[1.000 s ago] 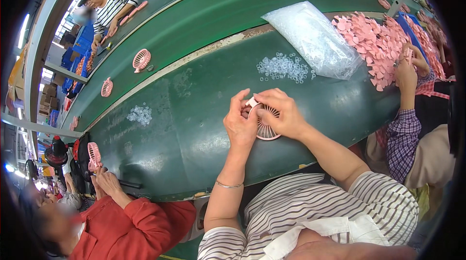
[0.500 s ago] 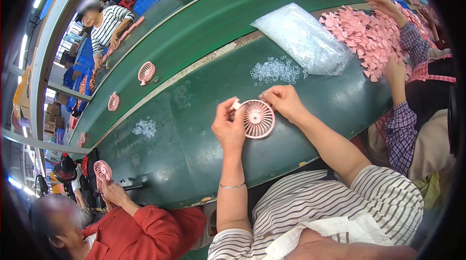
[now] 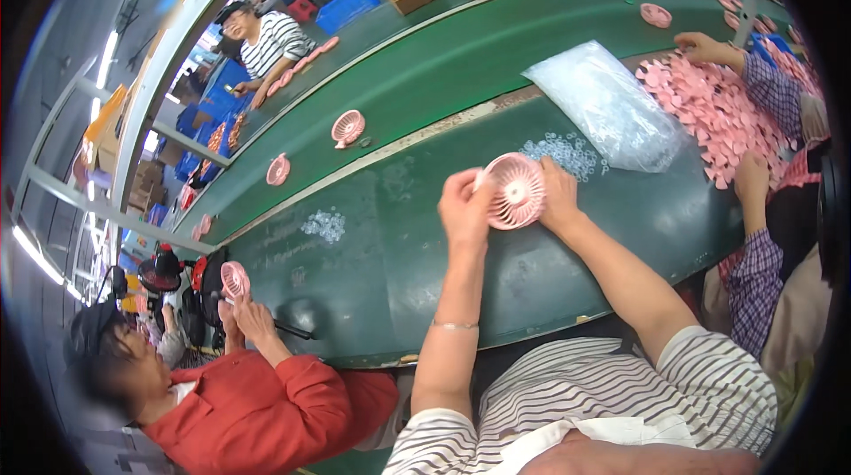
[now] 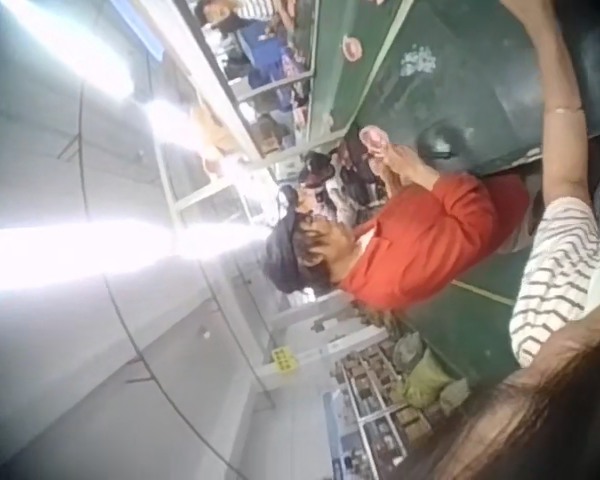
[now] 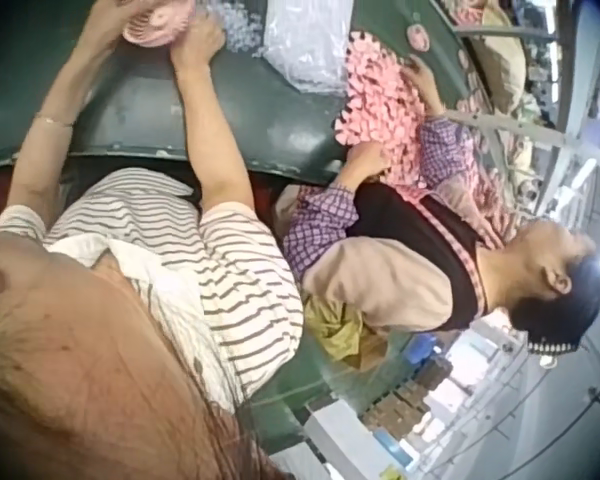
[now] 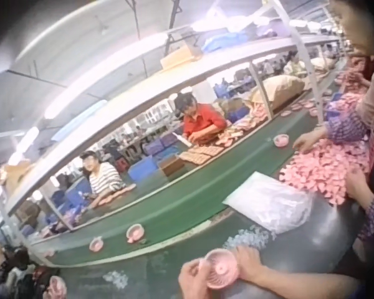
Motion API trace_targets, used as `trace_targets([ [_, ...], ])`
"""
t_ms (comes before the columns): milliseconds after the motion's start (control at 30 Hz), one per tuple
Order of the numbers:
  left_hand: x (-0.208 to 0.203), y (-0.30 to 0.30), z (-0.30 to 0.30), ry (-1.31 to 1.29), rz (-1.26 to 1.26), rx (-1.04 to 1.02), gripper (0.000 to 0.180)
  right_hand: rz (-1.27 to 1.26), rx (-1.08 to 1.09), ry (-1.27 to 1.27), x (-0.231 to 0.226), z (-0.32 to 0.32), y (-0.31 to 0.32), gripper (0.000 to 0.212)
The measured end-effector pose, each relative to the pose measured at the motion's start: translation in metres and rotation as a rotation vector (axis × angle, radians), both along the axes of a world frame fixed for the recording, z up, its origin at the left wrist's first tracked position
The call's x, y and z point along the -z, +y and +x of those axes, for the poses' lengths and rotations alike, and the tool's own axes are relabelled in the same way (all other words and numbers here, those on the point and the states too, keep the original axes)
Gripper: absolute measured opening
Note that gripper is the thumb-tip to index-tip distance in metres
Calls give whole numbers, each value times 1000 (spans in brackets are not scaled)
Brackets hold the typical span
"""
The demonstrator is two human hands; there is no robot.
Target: The person assembles mini fan covers by inserting small plastic components into fan grilles by hand and placing the assembled grilles onto the conveyor belt.
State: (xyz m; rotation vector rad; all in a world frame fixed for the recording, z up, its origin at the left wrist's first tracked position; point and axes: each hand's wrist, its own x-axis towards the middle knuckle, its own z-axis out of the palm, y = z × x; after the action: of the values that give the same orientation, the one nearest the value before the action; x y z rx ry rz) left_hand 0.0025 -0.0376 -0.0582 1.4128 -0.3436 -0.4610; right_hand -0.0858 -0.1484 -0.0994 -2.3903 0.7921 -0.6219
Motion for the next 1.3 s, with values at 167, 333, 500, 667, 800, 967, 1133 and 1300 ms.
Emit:
trace_targets([
  [167, 1, -116, -38, -210, 112, 287, 22, 81, 130, -448, 44, -5, -9, 50],
  [333, -33, -192, -103, 295, -181, 567, 50, 64, 112, 12, 48, -54, -15, 46],
  [500, -26, -186, -76, -35, -58, 815, 57, -63, 101, 37, 5, -45, 5, 23],
  [667, 10, -149, 53, -241, 145, 47, 19, -126, 119, -19, 0, -67, -5, 13],
  [800, 57, -54, 168, -192, 523, -593, 26, -31, 76, -107, -1, -81, 11, 11],
  [967, 59, 1, 167, -74, 1121, -765, 61, 40, -10, -164, -7, -110, 37, 10],
  [1133, 52, 55, 193, -259, 1069, -802, 40, 127, -92, -245, -16, -97, 58, 11],
  [1300, -8, 189, 224, -672, 434, -987, 18, 188, -370, -469, -24, -24, 82, 8],
])
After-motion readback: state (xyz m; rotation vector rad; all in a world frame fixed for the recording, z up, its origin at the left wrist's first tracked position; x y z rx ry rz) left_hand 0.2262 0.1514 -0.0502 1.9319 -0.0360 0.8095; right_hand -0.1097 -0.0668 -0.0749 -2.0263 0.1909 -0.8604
